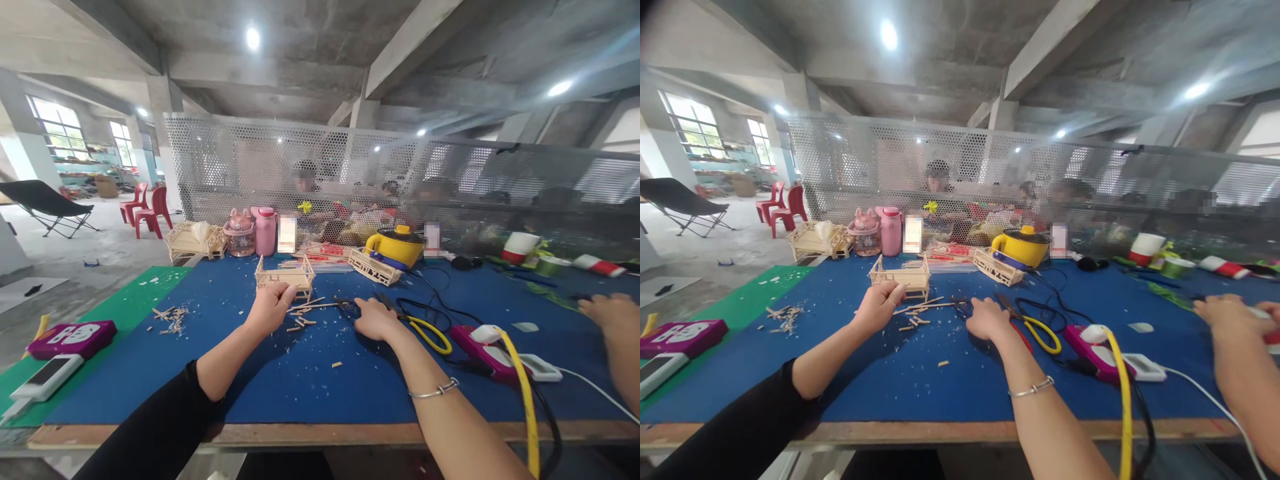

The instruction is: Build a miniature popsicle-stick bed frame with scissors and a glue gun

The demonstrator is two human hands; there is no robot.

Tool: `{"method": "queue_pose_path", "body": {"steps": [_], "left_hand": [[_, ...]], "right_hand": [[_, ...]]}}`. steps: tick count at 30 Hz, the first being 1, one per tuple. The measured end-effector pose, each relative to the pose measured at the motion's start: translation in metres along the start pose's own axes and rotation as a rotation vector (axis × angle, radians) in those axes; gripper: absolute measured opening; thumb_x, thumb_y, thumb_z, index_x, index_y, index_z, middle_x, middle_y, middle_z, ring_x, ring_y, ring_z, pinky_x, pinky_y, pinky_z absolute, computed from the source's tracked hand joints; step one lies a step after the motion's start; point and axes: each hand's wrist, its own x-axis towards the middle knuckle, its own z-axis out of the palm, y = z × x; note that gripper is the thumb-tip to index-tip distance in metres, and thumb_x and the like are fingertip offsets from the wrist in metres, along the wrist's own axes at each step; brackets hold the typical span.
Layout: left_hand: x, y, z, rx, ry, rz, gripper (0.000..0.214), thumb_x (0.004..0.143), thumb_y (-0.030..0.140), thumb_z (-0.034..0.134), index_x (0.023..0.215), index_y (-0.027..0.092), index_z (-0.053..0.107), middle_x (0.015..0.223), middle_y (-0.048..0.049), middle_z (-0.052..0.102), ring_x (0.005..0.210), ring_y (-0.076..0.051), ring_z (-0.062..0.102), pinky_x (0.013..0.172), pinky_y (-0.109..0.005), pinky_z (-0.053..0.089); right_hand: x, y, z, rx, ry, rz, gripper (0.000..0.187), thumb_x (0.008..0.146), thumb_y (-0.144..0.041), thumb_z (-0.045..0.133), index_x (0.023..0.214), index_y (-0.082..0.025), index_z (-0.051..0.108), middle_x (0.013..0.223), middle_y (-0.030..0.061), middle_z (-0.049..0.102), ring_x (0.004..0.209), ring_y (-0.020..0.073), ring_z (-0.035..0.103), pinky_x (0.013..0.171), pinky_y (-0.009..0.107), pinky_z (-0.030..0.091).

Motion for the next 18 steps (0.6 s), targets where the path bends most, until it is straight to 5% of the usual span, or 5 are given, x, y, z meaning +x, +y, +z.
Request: {"method": "queue_pose_path", "body": {"steps": [7, 13, 18], "left_hand": [[0.001, -0.005, -0.001, -0.021, 0.019, -0.025, 0.034, 0.087, 0.043, 0.037, 0.076, 0.018, 0.058, 0.062, 0.0014, 0.056, 0.057, -0.012, 0.050, 0.057, -0.023, 0.037], [0.000, -0.006, 0.003, -0.037, -0.011, -0.010, 0.032, 0.086, 0.041, 0.041, 0.071, 0.019, 0.058, 0.060, 0.0014, 0.055, 0.058, -0.013, 0.049, 0.058, -0.023, 0.037], [0.001, -0.006, 0.002, -0.050, -0.009, 0.005, 0.029, 0.084, 0.040, 0.045, 0.073, 0.019, 0.061, 0.064, 0.0000, 0.057, 0.063, -0.014, 0.051, 0.061, -0.023, 0.039]], "right_hand": [[-0.010, -0.002, -0.002, -0.194, -0.132, -0.132, 0.081, 0.062, -0.015, 0.051, 0.140, -0.024, 0.032, 0.136, 0.0139, 0.041, 0.126, 0.0323, 0.037, 0.102, 0.057, 0.020], [-0.032, -0.014, 0.000, -0.294, -0.035, -0.217, 0.081, 0.061, -0.013, 0.050, 0.140, -0.024, 0.034, 0.129, 0.0141, 0.045, 0.123, 0.0332, 0.037, 0.101, 0.065, -0.003], [-0.036, -0.009, -0.012, -0.301, -0.101, -0.263, 0.075, 0.060, -0.014, 0.052, 0.133, -0.029, 0.044, 0.126, 0.0114, 0.049, 0.120, 0.0309, 0.043, 0.102, 0.062, 0.007]]}}
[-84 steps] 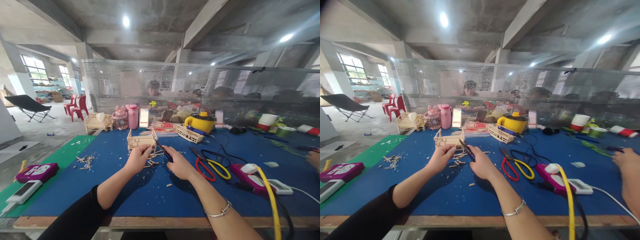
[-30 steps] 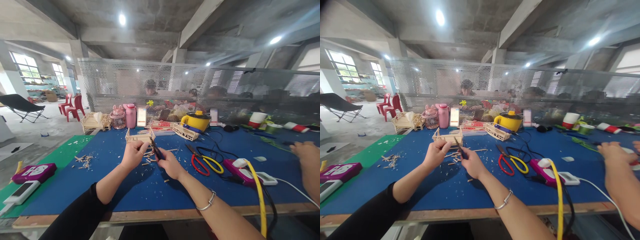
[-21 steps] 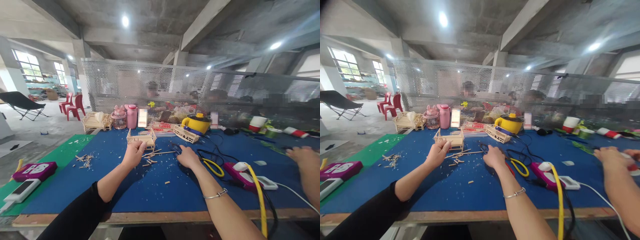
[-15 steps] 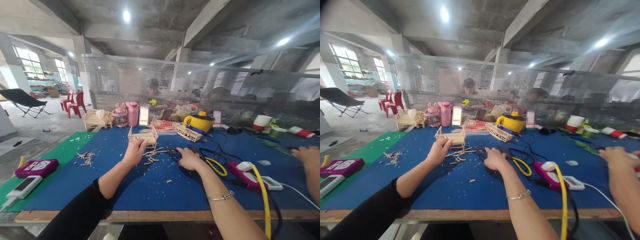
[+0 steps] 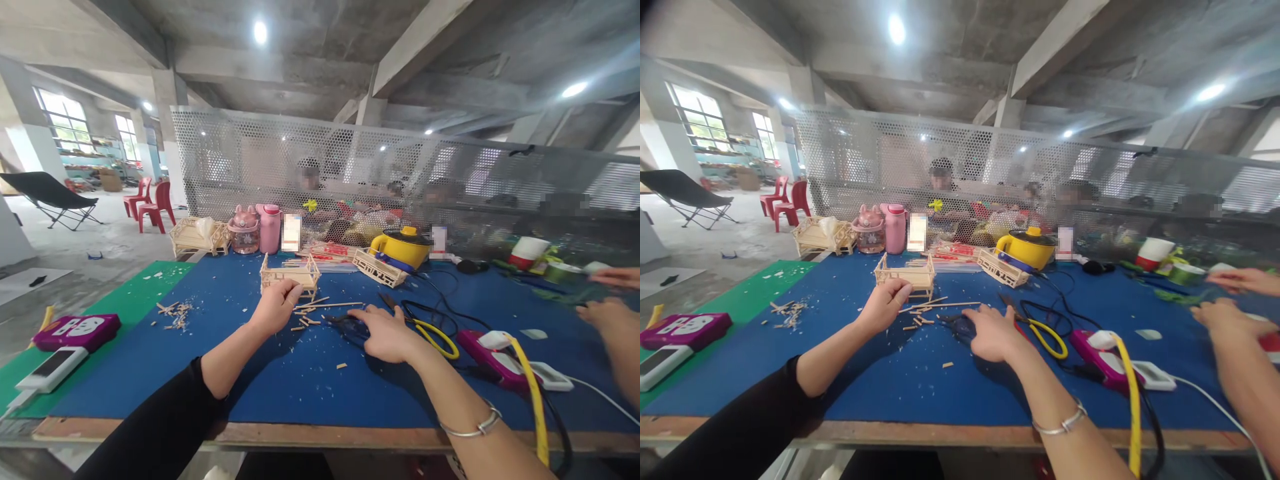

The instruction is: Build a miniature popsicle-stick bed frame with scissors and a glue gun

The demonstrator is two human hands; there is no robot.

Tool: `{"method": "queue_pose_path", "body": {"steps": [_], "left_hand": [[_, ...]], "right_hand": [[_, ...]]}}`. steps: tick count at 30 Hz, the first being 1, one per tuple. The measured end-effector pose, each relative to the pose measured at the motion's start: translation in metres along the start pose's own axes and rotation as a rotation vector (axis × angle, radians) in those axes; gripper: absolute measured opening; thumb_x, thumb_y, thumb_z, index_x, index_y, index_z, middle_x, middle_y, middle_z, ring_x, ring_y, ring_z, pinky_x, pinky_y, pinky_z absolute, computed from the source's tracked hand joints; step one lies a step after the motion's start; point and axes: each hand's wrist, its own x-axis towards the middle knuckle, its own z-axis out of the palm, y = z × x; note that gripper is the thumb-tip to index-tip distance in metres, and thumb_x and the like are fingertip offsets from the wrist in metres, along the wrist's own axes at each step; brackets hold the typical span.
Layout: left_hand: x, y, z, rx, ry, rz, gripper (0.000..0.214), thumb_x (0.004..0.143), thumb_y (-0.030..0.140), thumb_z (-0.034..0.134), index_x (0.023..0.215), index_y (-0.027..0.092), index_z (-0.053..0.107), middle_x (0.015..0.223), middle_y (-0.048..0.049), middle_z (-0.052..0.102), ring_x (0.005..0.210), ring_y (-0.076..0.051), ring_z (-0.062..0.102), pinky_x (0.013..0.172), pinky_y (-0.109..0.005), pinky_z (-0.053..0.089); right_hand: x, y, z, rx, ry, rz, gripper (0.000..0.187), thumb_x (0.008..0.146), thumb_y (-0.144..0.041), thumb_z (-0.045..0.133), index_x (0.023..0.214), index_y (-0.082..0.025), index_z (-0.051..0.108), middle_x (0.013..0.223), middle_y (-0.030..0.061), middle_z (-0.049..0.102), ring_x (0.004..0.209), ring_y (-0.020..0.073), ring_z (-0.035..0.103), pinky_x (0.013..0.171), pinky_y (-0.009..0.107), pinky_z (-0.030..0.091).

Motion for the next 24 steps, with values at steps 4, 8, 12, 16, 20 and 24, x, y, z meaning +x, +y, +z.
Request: {"method": "queue_pose_path", "body": {"steps": [4, 8, 12, 16, 20, 24], "left_hand": [[-0.001, -0.001, 0.004, -0.090, -0.023, -0.058, 0.027, 0.086, 0.037, 0.040, 0.089, 0.020, 0.061, 0.069, -0.0004, 0.059, 0.057, -0.012, 0.050, 0.053, -0.023, 0.039], [-0.005, 0.003, 0.012, -0.367, -0.162, -0.291, 0.019, 0.083, 0.032, 0.045, 0.097, 0.021, 0.053, 0.076, -0.0011, 0.062, 0.056, -0.011, 0.053, 0.044, -0.020, 0.037], [-0.004, 0.010, 0.014, -0.648, -0.180, -0.448, 0.020, 0.079, 0.033, 0.056, 0.090, 0.021, 0.045, 0.091, -0.0049, 0.068, 0.071, -0.013, 0.062, 0.049, -0.019, 0.042], [0.000, 0.017, 0.008, -0.851, -0.031, -0.460, 0.032, 0.073, 0.038, 0.066, 0.081, 0.021, 0.040, 0.097, -0.0063, 0.069, 0.086, -0.015, 0.065, 0.059, -0.021, 0.047], [0.000, 0.019, 0.005, -0.934, -0.033, -0.498, 0.040, 0.067, 0.043, 0.071, 0.080, 0.020, 0.042, 0.097, -0.0061, 0.069, 0.087, -0.016, 0.065, 0.060, -0.020, 0.048], [-0.003, 0.015, 0.009, -0.855, -0.088, -0.483, 0.039, 0.067, 0.046, 0.070, 0.078, 0.019, 0.045, 0.087, -0.0030, 0.066, 0.075, -0.011, 0.061, 0.052, -0.016, 0.044]], "right_hand": [[0.028, 0.012, -0.008, 0.044, 0.134, 0.214, 0.065, 0.070, -0.027, 0.050, 0.135, -0.027, 0.039, 0.131, 0.0143, 0.045, 0.120, 0.0334, 0.043, 0.099, 0.062, 0.016], [0.067, 0.009, -0.013, 0.070, 0.127, 0.309, 0.062, 0.069, -0.046, 0.056, 0.124, -0.016, 0.052, 0.124, 0.0224, 0.051, 0.112, 0.0403, 0.048, 0.088, 0.061, 0.031], [0.074, -0.014, -0.030, 0.100, 0.215, 0.213, 0.052, 0.063, -0.048, 0.063, 0.101, -0.013, 0.066, 0.116, 0.0218, 0.057, 0.105, 0.0389, 0.052, 0.081, 0.049, 0.039], [0.053, -0.046, -0.046, 0.186, 0.346, -0.034, 0.032, 0.082, -0.037, 0.040, 0.084, -0.019, 0.067, 0.090, 0.0087, 0.067, 0.082, 0.0199, 0.059, 0.068, 0.029, 0.039], [0.035, -0.057, -0.044, 0.287, 0.355, -0.215, 0.026, 0.082, -0.034, 0.040, 0.076, -0.022, 0.062, 0.073, 0.0005, 0.066, 0.063, 0.0128, 0.054, 0.055, 0.023, 0.033], [0.024, -0.022, -0.034, 0.191, 0.291, -0.059, 0.025, 0.080, -0.039, 0.045, 0.069, -0.023, 0.060, 0.072, 0.0012, 0.066, 0.066, 0.0157, 0.056, 0.054, 0.025, 0.032]]}}
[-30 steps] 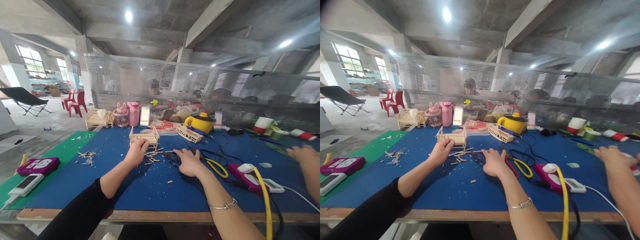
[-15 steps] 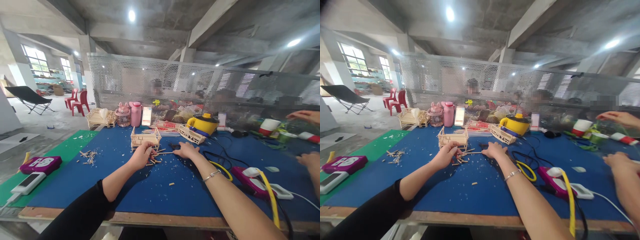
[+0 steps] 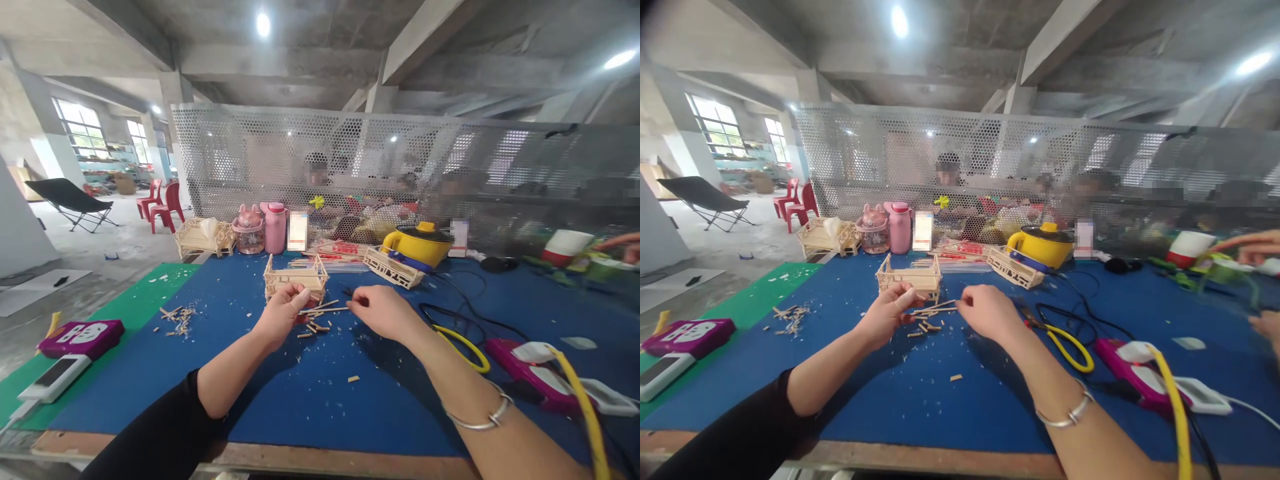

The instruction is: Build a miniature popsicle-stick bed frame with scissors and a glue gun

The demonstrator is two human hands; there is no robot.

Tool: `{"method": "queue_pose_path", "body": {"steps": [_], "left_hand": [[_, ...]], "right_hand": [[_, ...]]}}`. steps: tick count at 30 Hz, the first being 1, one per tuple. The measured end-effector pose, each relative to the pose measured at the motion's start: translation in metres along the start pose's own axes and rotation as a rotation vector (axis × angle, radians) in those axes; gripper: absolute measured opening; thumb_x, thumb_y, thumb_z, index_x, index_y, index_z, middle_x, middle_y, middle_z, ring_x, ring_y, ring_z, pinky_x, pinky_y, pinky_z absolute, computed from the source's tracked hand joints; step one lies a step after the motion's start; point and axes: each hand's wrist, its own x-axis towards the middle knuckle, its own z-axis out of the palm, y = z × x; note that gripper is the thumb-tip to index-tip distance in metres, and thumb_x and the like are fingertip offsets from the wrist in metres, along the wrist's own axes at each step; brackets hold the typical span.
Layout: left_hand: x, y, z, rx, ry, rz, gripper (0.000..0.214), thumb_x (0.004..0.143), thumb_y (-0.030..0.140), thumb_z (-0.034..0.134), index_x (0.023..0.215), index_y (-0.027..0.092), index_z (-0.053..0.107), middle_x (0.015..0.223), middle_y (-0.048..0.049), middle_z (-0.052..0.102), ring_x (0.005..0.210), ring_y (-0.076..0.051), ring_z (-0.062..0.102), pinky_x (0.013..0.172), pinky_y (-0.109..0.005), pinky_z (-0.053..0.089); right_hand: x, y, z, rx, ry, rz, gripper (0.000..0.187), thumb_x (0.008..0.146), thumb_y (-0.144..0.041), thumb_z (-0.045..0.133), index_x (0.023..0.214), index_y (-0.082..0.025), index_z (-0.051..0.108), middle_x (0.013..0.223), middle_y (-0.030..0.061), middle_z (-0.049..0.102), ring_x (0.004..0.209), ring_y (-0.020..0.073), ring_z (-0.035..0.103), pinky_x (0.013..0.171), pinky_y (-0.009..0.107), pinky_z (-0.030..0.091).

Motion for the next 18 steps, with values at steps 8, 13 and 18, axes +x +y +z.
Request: {"method": "queue_pose_path", "body": {"steps": [8, 13, 18], "left_hand": [[0.001, -0.008, 0.004, 0.064, 0.002, 0.007, 0.036, 0.065, 0.042, 0.070, 0.079, 0.019, 0.046, 0.071, 0.0028, 0.060, 0.055, -0.007, 0.053, 0.044, -0.016, 0.041], [0.002, -0.005, 0.003, 0.062, 0.065, 0.025, 0.037, 0.064, 0.039, 0.072, 0.090, 0.017, 0.058, 0.069, 0.0011, 0.064, 0.056, -0.008, 0.058, 0.047, -0.018, 0.042], [0.007, 0.001, -0.004, 0.030, 0.116, 0.084, 0.035, 0.060, 0.043, 0.074, 0.070, 0.015, 0.054, 0.057, 0.0025, 0.062, 0.051, -0.008, 0.056, 0.046, -0.017, 0.041]], "right_hand": [[-0.046, 0.117, 0.016, -0.251, -0.208, 0.364, 0.032, 0.081, -0.037, 0.047, 0.100, -0.014, 0.058, 0.100, 0.0176, 0.062, 0.085, 0.0277, 0.063, 0.066, 0.032, 0.041], [-0.044, 0.125, 0.016, -0.032, -0.190, 0.398, 0.041, 0.074, -0.027, 0.054, 0.114, -0.013, 0.053, 0.107, 0.0144, 0.065, 0.095, 0.0237, 0.063, 0.072, 0.026, 0.043], [-0.059, 0.112, -0.014, -0.001, -0.102, 0.488, 0.055, 0.076, -0.038, 0.049, 0.125, -0.012, 0.047, 0.096, 0.0161, 0.069, 0.078, 0.0269, 0.065, 0.063, 0.031, 0.044]]}}
